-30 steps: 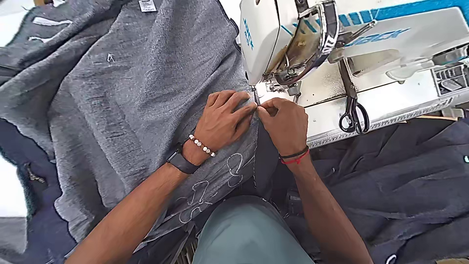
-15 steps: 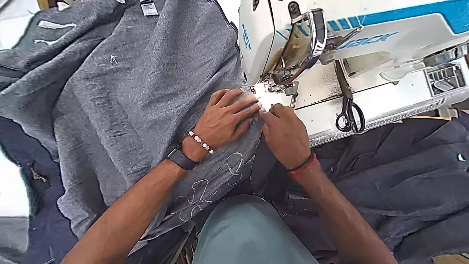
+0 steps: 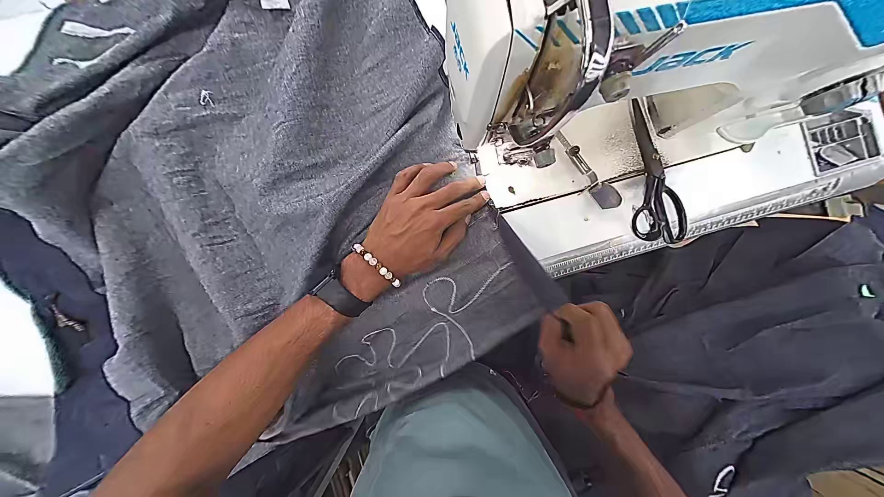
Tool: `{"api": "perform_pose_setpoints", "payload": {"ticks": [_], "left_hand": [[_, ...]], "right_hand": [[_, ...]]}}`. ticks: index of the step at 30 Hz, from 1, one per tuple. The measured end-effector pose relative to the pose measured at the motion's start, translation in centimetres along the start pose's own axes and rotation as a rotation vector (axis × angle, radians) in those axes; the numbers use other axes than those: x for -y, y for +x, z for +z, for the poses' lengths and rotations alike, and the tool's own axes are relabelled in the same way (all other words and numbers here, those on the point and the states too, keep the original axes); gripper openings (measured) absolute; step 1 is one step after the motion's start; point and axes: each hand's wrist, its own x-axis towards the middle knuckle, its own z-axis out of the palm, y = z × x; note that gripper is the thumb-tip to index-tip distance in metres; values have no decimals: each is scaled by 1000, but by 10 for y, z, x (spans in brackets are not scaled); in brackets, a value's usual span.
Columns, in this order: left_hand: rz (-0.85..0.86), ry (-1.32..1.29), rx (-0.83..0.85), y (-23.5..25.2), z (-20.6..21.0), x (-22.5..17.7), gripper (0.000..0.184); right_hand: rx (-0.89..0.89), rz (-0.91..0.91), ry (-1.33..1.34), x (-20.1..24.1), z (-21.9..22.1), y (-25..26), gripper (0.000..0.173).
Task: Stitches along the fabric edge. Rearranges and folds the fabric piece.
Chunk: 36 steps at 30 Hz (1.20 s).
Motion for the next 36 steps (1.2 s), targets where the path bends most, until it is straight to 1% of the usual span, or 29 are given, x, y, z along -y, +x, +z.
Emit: {"api": "perform_pose_setpoints", "payload": {"ticks": [1, 2, 3, 4, 5, 6, 7, 8, 9, 10, 11, 13, 14, 16, 17, 20, 23, 25, 29, 36], "left_hand": [[-5, 9, 0, 2, -1, 1, 42], [-9, 15, 1, 3, -1, 0, 42], [-12, 18, 0, 3, -1, -1, 42], [-13, 22, -4, 3, -1, -2, 42], [-14, 23, -3, 2, -1, -2, 42], [-11, 22, -9, 2, -1, -2, 42], [-10, 26, -18, 3, 0, -1, 42], [-10, 26, -23, 2, 0, -1, 42], [-9, 30, -22, 1, 0, -2, 42], [-9, 33, -21, 1, 0, -2, 42], [-11, 31, -17, 1, 0, -2, 42], [-8, 30, -27, 2, 0, -2, 41], [-9, 29, -37, 1, 0, -2, 41], [-19, 36, -52, 1, 0, -2, 40], [-27, 39, -53, 2, -1, -2, 40], [-38, 45, -50, 2, -1, -3, 41], [-24, 24, -35, 1, -1, -3, 40], [-7, 14, -24, 1, -1, -1, 39], [-11, 27, -22, 2, -2, -1, 38], [-24, 30, -21, 10, -4, 9, 37]], "right_hand": [[9, 6, -37, -5, -10, 11, 15], [122, 27, -114, -7, -19, 19, 15], [337, 64, -216, -8, -26, 27, 15], [584, 98, -263, -9, -29, 36, 14], [787, 118, -246, -11, -31, 45, 14], [896, 112, -195, -11, -30, 54, 16], [885, 92, -123, -7, -27, 65, 18], [785, 77, -55, -1, -22, 73, 20], [642, 70, -3, 7, -13, 81, 23], [510, 75, 44, 14, 1, 89, 26], [426, 87, 88, 19, 17, 96, 30], [373, 120, 111, 21, 47, 104, 33], [362, 141, 94, 22, 57, 105, 30], [372, 155, 77, 22, 64, 104, 20], [367, 130, 84, 21, 64, 101, 20], [313, -38, 45, 17, 63, 87, 28], [361, -138, -51, 18, 59, 86, 35], [381, -142, -80, 17, 57, 87, 37], [356, -139, -64, 14, 59, 86, 39], [454, -175, -133, 18, 59, 105, 40]]}}
